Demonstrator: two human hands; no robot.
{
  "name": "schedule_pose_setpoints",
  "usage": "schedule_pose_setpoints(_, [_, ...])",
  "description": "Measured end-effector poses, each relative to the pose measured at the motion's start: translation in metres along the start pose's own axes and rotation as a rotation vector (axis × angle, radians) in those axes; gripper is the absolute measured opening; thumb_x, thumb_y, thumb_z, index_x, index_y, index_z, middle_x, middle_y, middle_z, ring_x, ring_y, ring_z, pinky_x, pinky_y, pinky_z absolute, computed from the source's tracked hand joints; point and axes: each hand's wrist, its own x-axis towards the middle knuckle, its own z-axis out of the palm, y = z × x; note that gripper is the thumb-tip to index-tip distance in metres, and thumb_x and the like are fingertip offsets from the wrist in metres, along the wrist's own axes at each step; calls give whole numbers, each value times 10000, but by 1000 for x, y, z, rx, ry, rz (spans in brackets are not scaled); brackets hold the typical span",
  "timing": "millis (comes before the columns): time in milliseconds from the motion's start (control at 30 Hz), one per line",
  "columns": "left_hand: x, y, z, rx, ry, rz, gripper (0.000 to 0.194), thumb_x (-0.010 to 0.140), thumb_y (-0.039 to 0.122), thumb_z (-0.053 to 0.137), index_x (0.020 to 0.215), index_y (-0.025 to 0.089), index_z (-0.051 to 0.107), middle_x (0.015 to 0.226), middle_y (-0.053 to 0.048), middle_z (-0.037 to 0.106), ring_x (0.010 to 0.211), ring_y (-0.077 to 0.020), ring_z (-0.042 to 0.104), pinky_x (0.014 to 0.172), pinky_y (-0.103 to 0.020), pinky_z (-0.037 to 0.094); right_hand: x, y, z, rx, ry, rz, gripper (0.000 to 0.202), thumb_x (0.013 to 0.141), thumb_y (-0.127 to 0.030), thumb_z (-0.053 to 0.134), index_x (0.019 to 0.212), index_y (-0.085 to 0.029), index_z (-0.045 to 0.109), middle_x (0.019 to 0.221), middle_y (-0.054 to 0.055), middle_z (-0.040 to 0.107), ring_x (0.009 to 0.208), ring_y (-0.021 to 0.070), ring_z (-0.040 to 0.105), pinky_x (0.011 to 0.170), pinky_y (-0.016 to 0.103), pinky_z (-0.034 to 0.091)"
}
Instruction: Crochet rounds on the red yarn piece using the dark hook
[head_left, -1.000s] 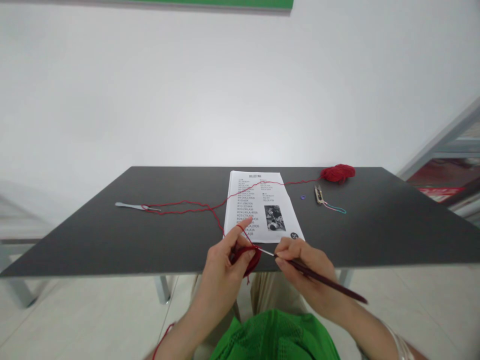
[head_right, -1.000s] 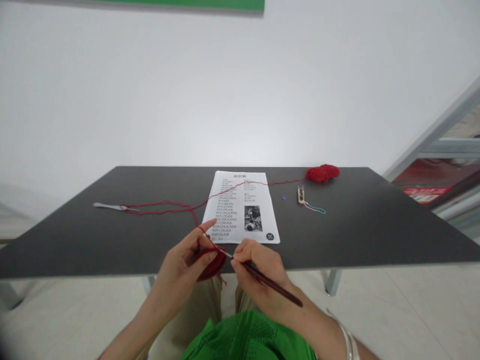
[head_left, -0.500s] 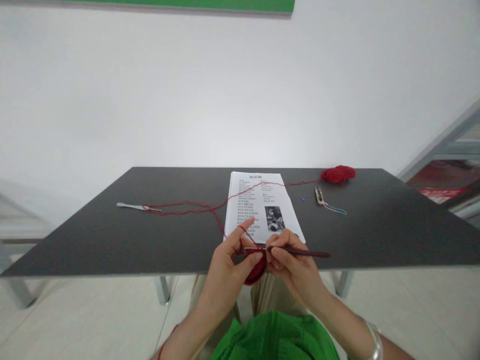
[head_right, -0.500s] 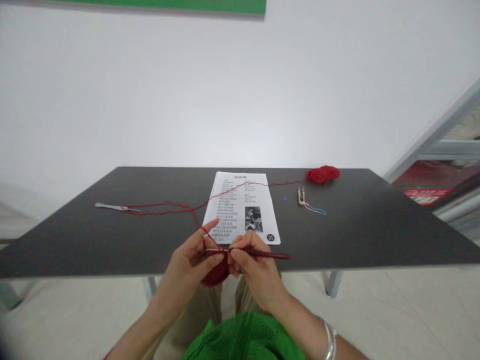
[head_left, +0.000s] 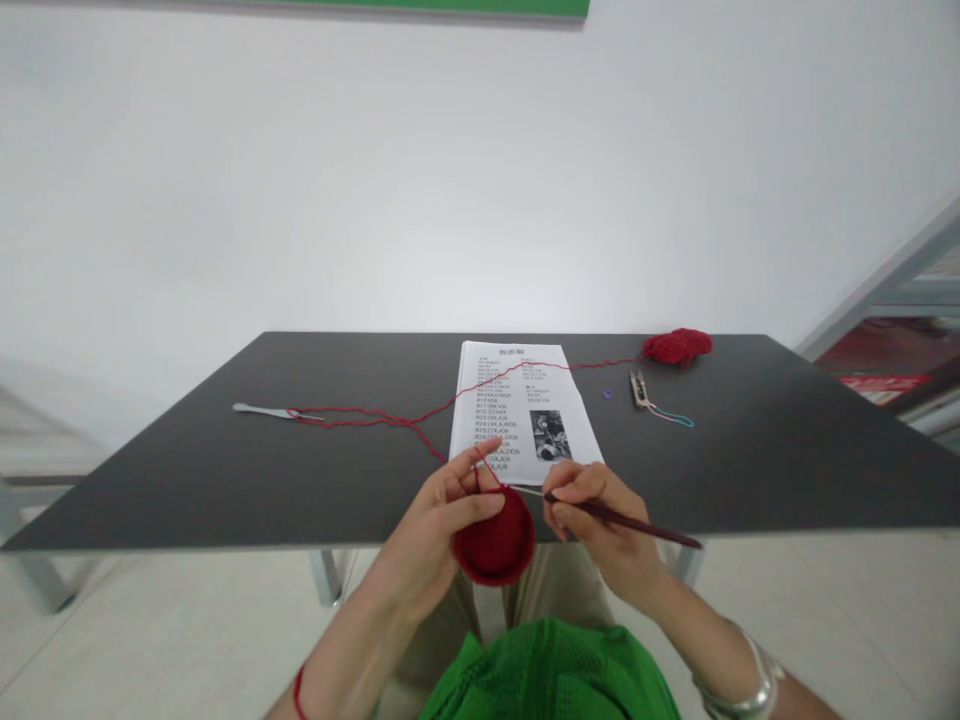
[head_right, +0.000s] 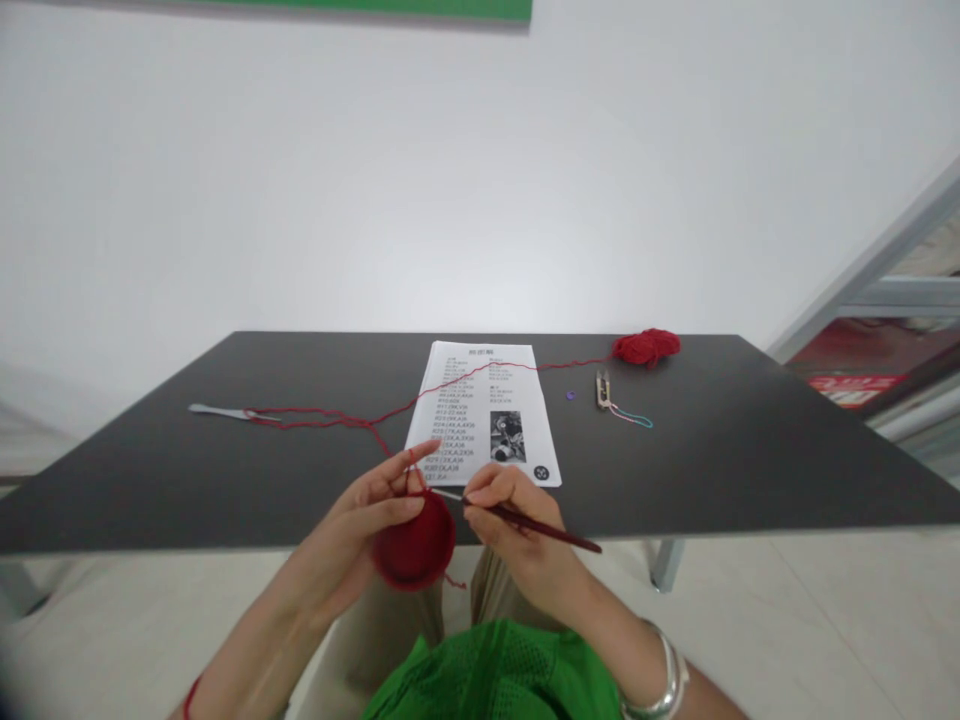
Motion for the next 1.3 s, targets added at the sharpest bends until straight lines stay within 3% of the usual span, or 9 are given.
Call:
schedule_pose_setpoints(467, [1, 17, -13, 220, -249, -134, 558, 613, 108, 774, 1157, 177, 672, 747, 13, 607, 618, -73, 520, 554, -182, 353, 26, -43, -25, -12, -206, 214, 98, 780, -192, 742, 731, -204, 658, 785, 31, 649, 662, 127, 571, 558, 243, 437])
schedule_pose_setpoints(600, [3, 20, -13, 249, -330, -186, 533, 599, 102, 764, 1123, 161, 686, 723, 10, 613, 585, -66, 500, 535, -185, 334, 33, -42, -28, 162, -255, 311, 110, 743, -162, 766, 714, -186, 664, 760, 28, 641, 609, 107, 552, 514, 225, 413])
schedule_pose_setpoints(700, [4, 17, -8, 307, -268, -49, 494, 630, 100, 758, 1113, 156, 674, 707, 23, 611, 598, -69, 511, 549, -188, 347, 32, -32, -19, 440, -185, 430, 130, 751, -198, 763, 730, -188, 635, 696, -6, 614, 487, 67, 476, 417, 180, 343])
schedule_pose_setpoints(800, [3, 7, 0, 311, -133, 178, 520, 680, 96, 727, 1181, 176, 611, 659, 60, 584, 589, -65, 510, 580, -187, 376, 23, -21, -1, 576, 1, 501, 132, 783, -229, 731, 753, -202, 605, 634, -26, 605, 481, 83, 482, 410, 183, 404])
schedule_pose_setpoints(867, [2, -1, 3, 309, -83, 217, 522, 697, 97, 708, 1196, 176, 581, 693, 50, 611, 660, -93, 577, 664, -217, 430, 16, -16, 10, 550, 117, 449, 142, 781, -243, 734, 754, -204, 600, 653, -22, 627, 534, 96, 537, 486, 212, 476])
schedule_pose_setpoints(967, [0, -7, 6, 264, -65, 210, 497, 710, 114, 698, 1185, 176, 564, 695, 48, 625, 645, -114, 619, 680, -250, 456, 11, -15, 18, 453, 200, 340, 147, 771, -237, 743, 745, -200, 603, 676, -24, 634, 576, 93, 562, 542, 211, 485])
schedule_pose_setpoints(1133, [-3, -4, 4, 249, -64, 184, 511, 721, 151, 706, 1207, 168, 547, 735, 11, 666, 675, -146, 636, 693, -279, 461, 16, -16, 7, 377, 110, 267, 204, 757, -276, 756, 705, -192, 578, 649, -25, 606, 518, 88, 528, 476, 204, 418])
schedule_pose_setpoints(1300, [-4, -2, 6, 324, 22, 268, 510, 697, 131, 720, 1184, 164, 575, 718, 21, 641, 693, -128, 582, 687, -249, 438, 16, -16, -8, 194, 9, 188, 160, 805, -264, 711, 739, -203, 578, 670, -16, 589, 538, 116, 564, 537, 274, 494])
